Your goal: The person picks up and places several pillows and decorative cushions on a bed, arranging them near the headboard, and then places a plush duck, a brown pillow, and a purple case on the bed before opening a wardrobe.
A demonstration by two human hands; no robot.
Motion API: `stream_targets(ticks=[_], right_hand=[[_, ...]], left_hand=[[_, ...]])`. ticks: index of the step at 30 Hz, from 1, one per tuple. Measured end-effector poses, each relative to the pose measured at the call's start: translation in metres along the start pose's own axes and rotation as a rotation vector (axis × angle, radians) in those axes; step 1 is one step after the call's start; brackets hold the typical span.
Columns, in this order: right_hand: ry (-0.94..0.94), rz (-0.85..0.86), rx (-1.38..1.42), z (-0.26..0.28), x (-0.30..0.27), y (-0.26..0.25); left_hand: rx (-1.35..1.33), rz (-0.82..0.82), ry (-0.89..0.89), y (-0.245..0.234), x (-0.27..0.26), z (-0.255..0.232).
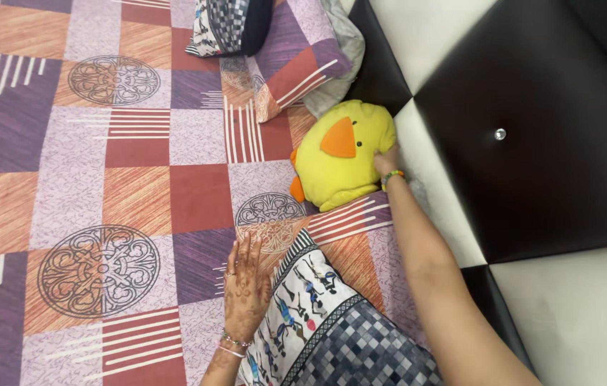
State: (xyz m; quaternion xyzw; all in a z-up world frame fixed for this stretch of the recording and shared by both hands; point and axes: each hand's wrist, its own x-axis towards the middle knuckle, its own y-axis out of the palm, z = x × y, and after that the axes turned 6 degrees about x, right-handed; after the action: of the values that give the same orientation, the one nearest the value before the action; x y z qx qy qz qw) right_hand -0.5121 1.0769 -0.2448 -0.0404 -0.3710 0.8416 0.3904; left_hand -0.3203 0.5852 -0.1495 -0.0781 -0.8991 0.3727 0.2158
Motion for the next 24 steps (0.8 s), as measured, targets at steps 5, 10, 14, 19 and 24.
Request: stream_targets(ticks=[5,10,14,19,24], right_hand=[[0.053,0.068,-0.352,0.04,-0.022,0.003],[-0.597,0.535,-0.07,0.125,-0.122,-0.006],[-1.042,1.065,0.318,0.229,-0.287,-0.095],[-1.15,1.152,0.222,0.338,-0.418,-0.214],[-1.201,1.14,0.291,0.374,-0.513,-0.244]], left_hand=[[0.07,-0.032,-0.002,-0.04,-0.005,0.003],[0.131,-0.082,-0.009,-0.079,-0.011,-0.003],[0.142,-0.159,0.057,-0.12,-0.025,-0.024],[0.088,-0.161,0.17,-0.174,-0.088,-0.063],[0.148,-0.162,0.195,-0.232,-0.192,-0.078]])
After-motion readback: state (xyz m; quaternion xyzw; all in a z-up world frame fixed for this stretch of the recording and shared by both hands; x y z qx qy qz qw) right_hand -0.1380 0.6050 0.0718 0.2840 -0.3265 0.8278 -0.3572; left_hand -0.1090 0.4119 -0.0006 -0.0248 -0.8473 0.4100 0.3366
